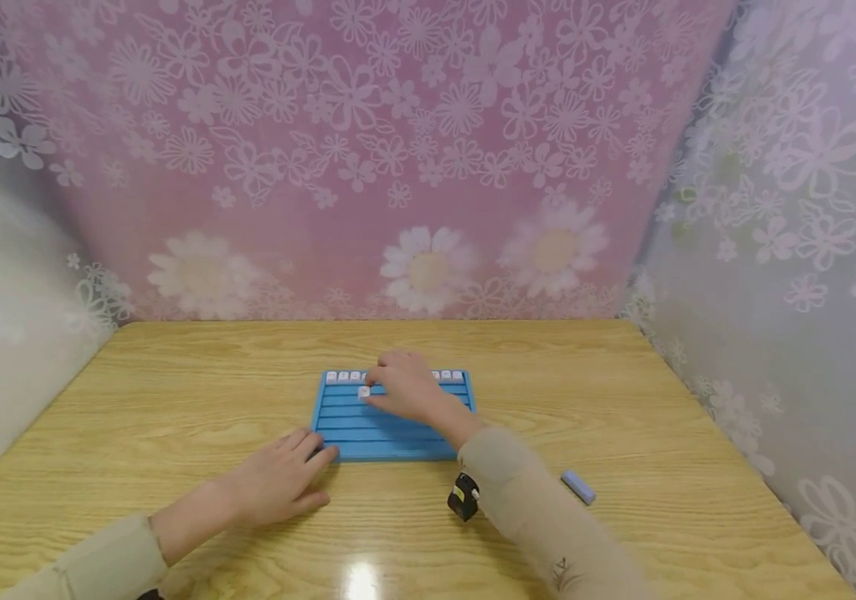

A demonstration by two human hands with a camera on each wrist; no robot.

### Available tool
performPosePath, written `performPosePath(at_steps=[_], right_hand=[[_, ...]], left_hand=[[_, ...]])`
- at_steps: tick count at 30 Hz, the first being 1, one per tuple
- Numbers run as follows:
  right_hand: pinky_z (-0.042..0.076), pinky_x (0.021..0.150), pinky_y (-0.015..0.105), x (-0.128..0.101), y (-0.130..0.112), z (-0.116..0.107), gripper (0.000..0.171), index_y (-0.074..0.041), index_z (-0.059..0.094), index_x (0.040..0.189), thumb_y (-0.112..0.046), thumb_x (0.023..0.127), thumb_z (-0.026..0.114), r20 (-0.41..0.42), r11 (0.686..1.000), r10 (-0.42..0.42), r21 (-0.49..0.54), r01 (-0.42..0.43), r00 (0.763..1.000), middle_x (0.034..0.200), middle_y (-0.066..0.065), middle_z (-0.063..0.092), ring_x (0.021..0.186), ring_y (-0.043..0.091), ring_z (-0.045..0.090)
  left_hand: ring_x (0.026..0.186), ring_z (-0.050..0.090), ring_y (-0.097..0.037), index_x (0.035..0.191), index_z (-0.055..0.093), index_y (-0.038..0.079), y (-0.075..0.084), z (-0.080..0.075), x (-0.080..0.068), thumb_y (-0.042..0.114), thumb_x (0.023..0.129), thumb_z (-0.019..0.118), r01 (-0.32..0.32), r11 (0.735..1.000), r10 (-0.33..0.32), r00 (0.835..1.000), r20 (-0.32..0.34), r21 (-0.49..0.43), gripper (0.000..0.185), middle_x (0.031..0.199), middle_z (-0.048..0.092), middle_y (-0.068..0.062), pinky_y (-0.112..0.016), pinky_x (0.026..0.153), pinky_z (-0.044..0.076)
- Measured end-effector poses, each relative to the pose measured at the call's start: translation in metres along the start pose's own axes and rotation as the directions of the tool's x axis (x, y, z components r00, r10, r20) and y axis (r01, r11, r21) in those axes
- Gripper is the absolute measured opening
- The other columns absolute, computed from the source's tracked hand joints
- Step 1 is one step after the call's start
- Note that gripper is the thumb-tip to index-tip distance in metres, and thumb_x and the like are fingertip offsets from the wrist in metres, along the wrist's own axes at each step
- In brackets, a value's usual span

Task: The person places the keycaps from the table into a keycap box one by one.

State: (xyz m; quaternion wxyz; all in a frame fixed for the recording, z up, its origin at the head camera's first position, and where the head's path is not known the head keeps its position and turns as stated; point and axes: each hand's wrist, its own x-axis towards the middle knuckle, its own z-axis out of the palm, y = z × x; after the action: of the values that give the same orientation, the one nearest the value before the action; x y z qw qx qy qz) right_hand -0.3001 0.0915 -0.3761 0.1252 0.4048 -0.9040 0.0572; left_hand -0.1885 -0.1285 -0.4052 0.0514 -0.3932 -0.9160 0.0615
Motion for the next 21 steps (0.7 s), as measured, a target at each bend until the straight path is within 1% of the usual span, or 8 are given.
performPosePath(at_steps=[5,10,13,17,21], right_hand=[[0.042,0.070,0.031,0.014,-0.007,0.007,0.021,-0.020,0.070,0.098,-0.035,0.083,0.069,0.025,0.999,0.043,0.032,-0.043,0.999,0.086,-0.004,0.055,0.078,0.014,0.049],[0.042,0.073,0.033,0.024,-0.012,0.012,0.022,-0.019,0.070,0.099,-0.035,0.084,0.068,0.047,0.996,0.080,0.037,-0.082,0.996,0.088,-0.003,0.056,0.082,0.015,0.049],[0.043,0.076,0.034,0.029,-0.013,0.016,0.024,-0.019,0.070,0.100,-0.037,0.085,0.067,0.069,0.995,0.098,0.023,-0.100,0.993,0.088,-0.004,0.056,0.084,0.016,0.050],[0.043,0.077,0.034,0.036,-0.014,0.021,0.026,-0.020,0.069,0.102,-0.039,0.086,0.065,0.091,0.993,0.114,0.003,-0.115,0.989,0.089,-0.004,0.057,0.085,0.015,0.051],[0.044,0.078,0.034,0.040,-0.015,0.024,0.026,-0.018,0.069,0.102,-0.038,0.086,0.065,0.092,0.993,0.111,0.019,-0.114,0.989,0.090,-0.003,0.058,0.085,0.017,0.052]], left_hand=[[0.109,0.044,-0.025,0.129,0.046,0.007,-0.001,0.000,0.000,0.049,0.092,0.049,0.002,1.000,-0.002,1.000,0.009,-0.015,0.056,0.116,0.047,-0.011,-0.037,0.094,0.042],[0.109,0.044,-0.024,0.129,0.047,0.007,0.000,0.000,0.000,0.048,0.092,0.049,0.001,1.000,-0.001,1.000,0.002,-0.011,0.055,0.116,0.048,-0.011,-0.037,0.095,0.042],[0.108,0.044,-0.024,0.128,0.047,0.006,-0.001,0.000,0.000,0.048,0.092,0.050,-0.003,1.000,0.003,1.000,-0.005,-0.005,0.055,0.115,0.048,-0.011,-0.037,0.094,0.042],[0.107,0.044,-0.024,0.128,0.047,0.006,-0.001,0.001,0.001,0.048,0.092,0.050,-0.006,1.000,0.006,1.000,-0.009,0.003,0.055,0.114,0.048,-0.011,-0.037,0.094,0.042],[0.107,0.044,-0.025,0.128,0.046,0.006,-0.002,0.002,0.001,0.048,0.092,0.049,-0.005,1.000,0.005,1.000,-0.008,0.011,0.055,0.114,0.047,-0.011,-0.037,0.094,0.042]])
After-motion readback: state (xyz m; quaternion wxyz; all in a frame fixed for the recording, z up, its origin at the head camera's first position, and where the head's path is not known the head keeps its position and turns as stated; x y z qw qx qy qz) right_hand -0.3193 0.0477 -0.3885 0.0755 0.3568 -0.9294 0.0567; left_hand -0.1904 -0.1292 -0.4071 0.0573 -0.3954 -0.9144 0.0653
